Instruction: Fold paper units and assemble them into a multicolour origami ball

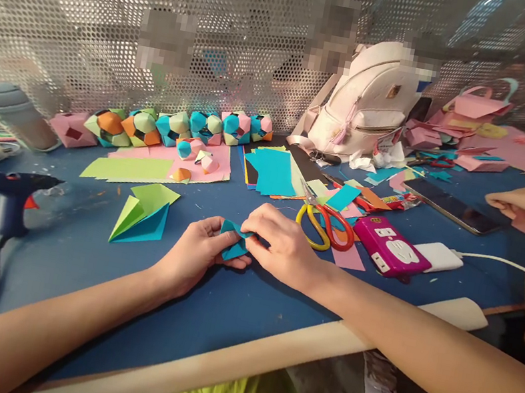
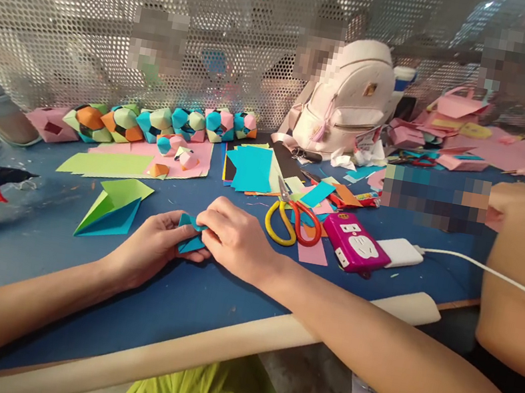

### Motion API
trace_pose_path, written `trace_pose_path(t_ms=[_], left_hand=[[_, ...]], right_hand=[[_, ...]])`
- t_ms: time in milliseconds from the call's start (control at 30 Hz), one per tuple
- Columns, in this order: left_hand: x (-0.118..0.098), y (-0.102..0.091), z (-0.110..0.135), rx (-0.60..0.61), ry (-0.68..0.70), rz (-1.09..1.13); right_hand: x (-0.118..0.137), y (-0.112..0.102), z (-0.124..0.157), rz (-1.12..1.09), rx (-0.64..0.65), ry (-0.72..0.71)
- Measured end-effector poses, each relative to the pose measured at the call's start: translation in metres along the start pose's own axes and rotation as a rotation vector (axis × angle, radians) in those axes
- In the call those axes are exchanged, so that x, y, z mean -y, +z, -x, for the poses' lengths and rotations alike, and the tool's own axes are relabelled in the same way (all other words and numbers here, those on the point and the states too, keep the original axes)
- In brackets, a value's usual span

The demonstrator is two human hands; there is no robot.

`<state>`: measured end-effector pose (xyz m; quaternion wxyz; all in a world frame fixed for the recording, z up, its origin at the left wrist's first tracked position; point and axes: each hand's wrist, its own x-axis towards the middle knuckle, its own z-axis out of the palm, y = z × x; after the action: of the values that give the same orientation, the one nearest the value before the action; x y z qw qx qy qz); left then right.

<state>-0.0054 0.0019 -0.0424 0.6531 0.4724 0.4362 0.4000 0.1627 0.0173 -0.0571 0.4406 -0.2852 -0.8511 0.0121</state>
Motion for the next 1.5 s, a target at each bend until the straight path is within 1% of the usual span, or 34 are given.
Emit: trace_pose_path(t_ms=[100, 233, 367, 567, 700, 767, 867, 933, 1033, 1167, 1233, 1300, 1367, 1400, 1433, 1500], left_hand=[[0.000, 0.001, 0.001, 0.008, 0.023, -0.015], [0.000, 0.001, 0.002, -0.004, 0.061, -0.055], [0.001, -0.001, 0.002, -0.014, 0.089, -0.121], [0.002, -0.002, 0.002, -0.024, 0.117, -0.165], [0.001, -0.002, 0.002, -0.084, 0.148, -0.172], [0.001, -0.002, 0.002, -0.094, 0.159, -0.177], [0.002, -0.002, 0.002, -0.044, 0.128, -0.170], [0.003, -0.001, 0.002, -0.032, 0.106, -0.177], [0.004, -0.001, 0.002, -0.036, 0.100, -0.179], [0.004, -0.001, 0.001, -0.037, 0.095, -0.190], [0.004, -0.001, 0.001, -0.037, 0.090, -0.194], [0.004, -0.001, 0.001, -0.036, 0.101, -0.196], [0.003, -0.001, 0.002, -0.045, 0.117, -0.190], [0.003, -0.001, 0.002, -0.050, 0.122, -0.186], [0.002, 0.000, 0.002, -0.054, 0.125, -0.182], [0.002, 0.000, 0.002, -0.050, 0.128, -0.183]], right_hand=[[0.003, -0.002, -0.001, 0.014, -0.002, -0.032], [0.008, -0.005, -0.003, -0.050, -0.004, -0.049], [0.008, -0.004, -0.004, -0.046, -0.013, 0.001], [0.005, -0.001, -0.002, -0.067, 0.021, 0.110], [0.005, -0.002, -0.001, -0.115, 0.023, 0.095], [0.004, -0.001, -0.002, -0.114, -0.001, 0.081], [0.002, -0.001, -0.003, -0.104, -0.066, 0.087], [0.001, 0.000, -0.003, -0.099, -0.102, 0.091], [-0.001, -0.001, -0.003, -0.032, -0.121, 0.045], [-0.003, -0.002, -0.002, 0.159, -0.115, -0.083], [-0.002, -0.003, -0.001, 0.237, -0.103, -0.117], [0.002, -0.006, -0.001, 0.216, -0.084, -0.117], [0.006, -0.009, -0.003, 0.052, -0.070, -0.037], [0.007, -0.011, -0.005, -0.067, -0.069, 0.051], [0.008, -0.013, -0.007, -0.196, -0.074, 0.173], [0.006, -0.014, -0.011, -0.449, -0.081, 0.472]])
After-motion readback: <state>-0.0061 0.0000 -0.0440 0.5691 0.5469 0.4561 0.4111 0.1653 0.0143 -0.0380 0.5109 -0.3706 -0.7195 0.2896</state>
